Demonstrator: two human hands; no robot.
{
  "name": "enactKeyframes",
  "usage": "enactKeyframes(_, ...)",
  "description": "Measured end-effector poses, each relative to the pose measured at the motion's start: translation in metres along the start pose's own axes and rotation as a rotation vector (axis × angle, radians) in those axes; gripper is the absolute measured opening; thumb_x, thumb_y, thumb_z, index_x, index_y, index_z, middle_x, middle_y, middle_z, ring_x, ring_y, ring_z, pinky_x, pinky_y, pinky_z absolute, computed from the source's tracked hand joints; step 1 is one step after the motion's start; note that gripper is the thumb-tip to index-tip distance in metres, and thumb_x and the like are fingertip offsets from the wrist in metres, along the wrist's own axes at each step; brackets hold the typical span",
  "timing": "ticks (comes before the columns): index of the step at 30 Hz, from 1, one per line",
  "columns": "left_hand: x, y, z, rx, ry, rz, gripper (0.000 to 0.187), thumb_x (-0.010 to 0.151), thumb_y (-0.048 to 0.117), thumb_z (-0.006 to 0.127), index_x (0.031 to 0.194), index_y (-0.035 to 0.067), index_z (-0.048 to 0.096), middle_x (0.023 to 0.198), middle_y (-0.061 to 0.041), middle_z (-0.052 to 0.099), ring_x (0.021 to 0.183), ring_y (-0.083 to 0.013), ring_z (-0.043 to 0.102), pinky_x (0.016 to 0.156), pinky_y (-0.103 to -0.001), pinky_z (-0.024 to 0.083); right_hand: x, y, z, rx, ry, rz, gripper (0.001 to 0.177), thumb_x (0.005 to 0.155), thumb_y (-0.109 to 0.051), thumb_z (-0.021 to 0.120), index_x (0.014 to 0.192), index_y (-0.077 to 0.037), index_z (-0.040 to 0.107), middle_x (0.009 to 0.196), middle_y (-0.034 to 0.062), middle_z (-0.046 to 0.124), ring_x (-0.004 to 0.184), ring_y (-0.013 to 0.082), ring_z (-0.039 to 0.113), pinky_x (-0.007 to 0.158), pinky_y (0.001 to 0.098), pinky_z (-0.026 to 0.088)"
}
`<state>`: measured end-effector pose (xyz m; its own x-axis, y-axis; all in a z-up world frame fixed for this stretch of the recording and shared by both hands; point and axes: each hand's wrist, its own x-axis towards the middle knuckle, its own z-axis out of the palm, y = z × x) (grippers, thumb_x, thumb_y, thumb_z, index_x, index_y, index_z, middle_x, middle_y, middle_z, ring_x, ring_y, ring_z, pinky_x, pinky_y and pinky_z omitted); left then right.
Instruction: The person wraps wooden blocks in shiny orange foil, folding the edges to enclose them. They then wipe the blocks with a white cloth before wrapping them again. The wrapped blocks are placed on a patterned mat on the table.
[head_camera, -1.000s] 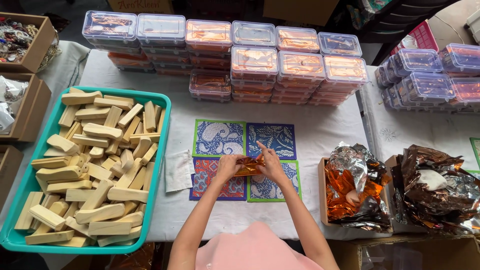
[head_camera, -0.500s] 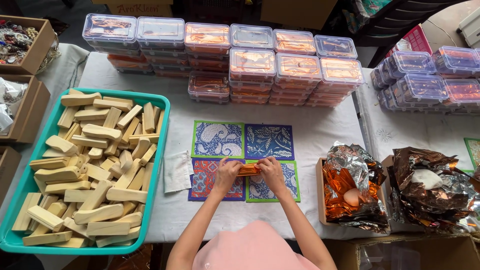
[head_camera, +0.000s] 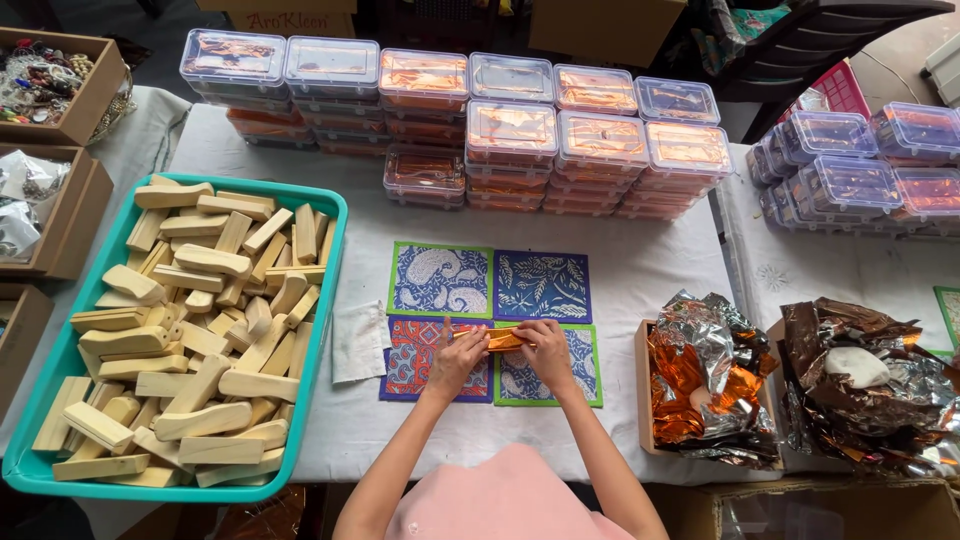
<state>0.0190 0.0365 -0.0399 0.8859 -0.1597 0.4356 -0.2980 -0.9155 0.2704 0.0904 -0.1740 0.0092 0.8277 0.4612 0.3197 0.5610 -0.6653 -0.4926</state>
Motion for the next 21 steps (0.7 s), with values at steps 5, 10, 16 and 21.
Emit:
enactKeyframes(5,0.016,-0.002,-0.007,-0.108,-0.025,-0.072,0.031,0.089,0.028,0.071,0.118,0.018,0.076,0.126,0.001,0.073,0.117,-0.0131,0.068,0.127,-0.059,0.012,0.001,-0.006,-0.014,-0.033,-0.045,-0.068,0.033,0.08,-0.02,0.08,0.112,-0.01,0.078,0.123,0.0032,0.071,0.12,0.0275,0.055,0.103,0.0431,0.045)
enactKeyframes(10,0.028,-0.021,0.003,-0.197,-0.131,-0.138,0.028,0.091,0.03,0.067,0.115,0.02,0.078,0.119,0.001,0.075,0.111,-0.0144,0.07,0.124,-0.062,0.009,0.005,-0.01,-0.013,-0.027,-0.085,-0.048,0.038,0.078,-0.028,0.083,0.112,-0.011,0.078,0.122,0.0013,0.072,0.124,0.0269,0.054,0.104,0.0445,0.044)
enactKeyframes(16,0.049,-0.029,-0.014,-0.327,-0.34,-0.272,0.026,0.095,0.036,0.067,0.111,0.02,0.08,0.101,-0.003,0.079,0.095,-0.02,0.074,0.124,-0.058,0.019,0.015,-0.009,-0.008,-0.036,-0.098,0.002,0.025,0.083,-0.019,0.079,0.107,-0.014,0.08,0.109,-0.0008,0.078,0.118,0.0244,0.06,0.102,0.0417,0.046)
enactKeyframes(21,0.057,-0.032,-0.018,-0.498,-0.425,-0.453,0.025,0.093,0.037,0.074,0.11,0.02,0.08,0.099,-0.006,0.077,0.086,-0.0232,0.073,0.091,-0.042,0.057,0.02,-0.01,-0.007,-0.002,-0.062,0.019,0.024,0.083,-0.02,0.079,0.106,-0.014,0.081,0.104,-0.0001,0.078,0.113,0.0246,0.061,0.099,0.0413,0.045)
